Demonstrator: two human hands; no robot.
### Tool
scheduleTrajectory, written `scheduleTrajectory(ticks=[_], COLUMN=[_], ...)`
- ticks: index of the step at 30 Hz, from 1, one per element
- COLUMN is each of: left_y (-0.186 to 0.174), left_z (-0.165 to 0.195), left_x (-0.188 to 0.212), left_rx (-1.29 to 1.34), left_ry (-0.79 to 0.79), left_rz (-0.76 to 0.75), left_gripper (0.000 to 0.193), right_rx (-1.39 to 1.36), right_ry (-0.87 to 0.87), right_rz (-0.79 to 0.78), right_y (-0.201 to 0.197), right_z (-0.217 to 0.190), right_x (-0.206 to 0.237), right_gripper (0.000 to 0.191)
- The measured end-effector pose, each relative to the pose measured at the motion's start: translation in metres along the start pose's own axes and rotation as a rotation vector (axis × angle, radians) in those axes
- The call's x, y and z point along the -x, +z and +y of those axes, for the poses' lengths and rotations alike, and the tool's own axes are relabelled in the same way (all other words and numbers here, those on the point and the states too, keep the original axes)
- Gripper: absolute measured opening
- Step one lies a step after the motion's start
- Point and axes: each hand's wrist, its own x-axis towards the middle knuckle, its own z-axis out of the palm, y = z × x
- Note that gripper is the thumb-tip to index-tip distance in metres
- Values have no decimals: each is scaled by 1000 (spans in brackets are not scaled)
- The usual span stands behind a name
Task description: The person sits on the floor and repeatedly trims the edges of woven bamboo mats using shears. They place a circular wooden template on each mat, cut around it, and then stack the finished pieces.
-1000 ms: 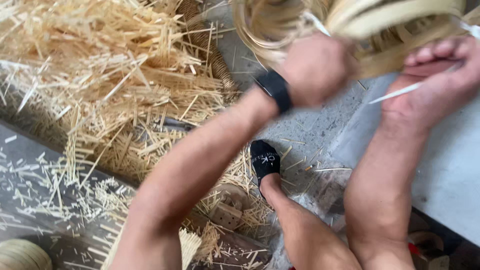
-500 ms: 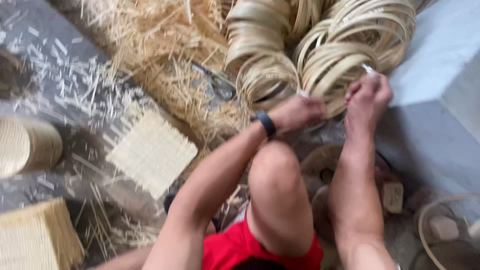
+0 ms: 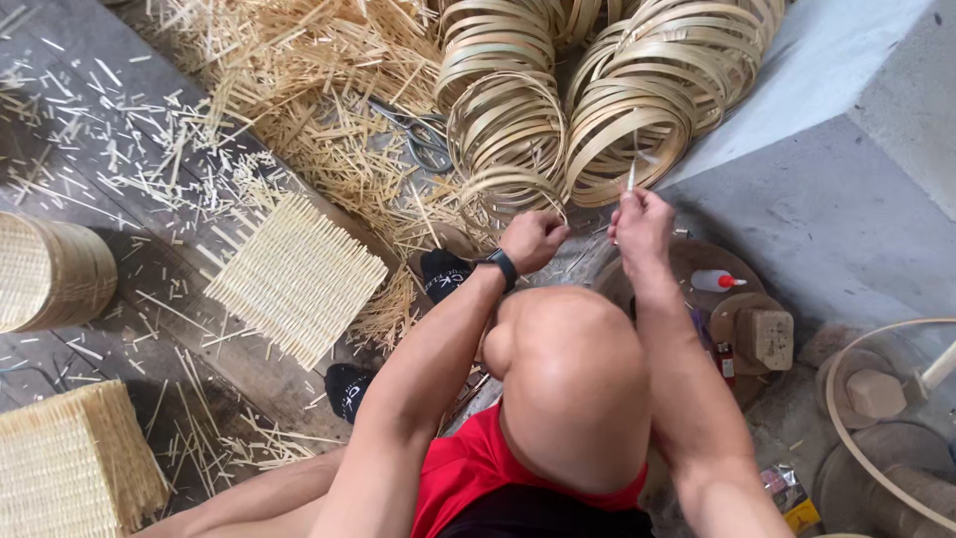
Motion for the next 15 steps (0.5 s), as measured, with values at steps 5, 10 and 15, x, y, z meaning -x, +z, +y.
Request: scheduleTrajectory(ticks=[5, 10, 15], left_y=[10, 11, -5], left_z=[-38, -63, -66], left_x=[-6, -2, 16], left_rx=[-52, 12, -17], left_ry=[-103, -64, 18], left_rz=[19, 64, 63], left_gripper=[25, 23, 28], right_rx=[679, 568, 828], right_ry=[-821, -395, -793], right_rz=[307, -173, -378], right_y=[19, 40, 59], right_z=[11, 15, 26], right_x=[29, 47, 33], right_gripper=[51, 50, 53])
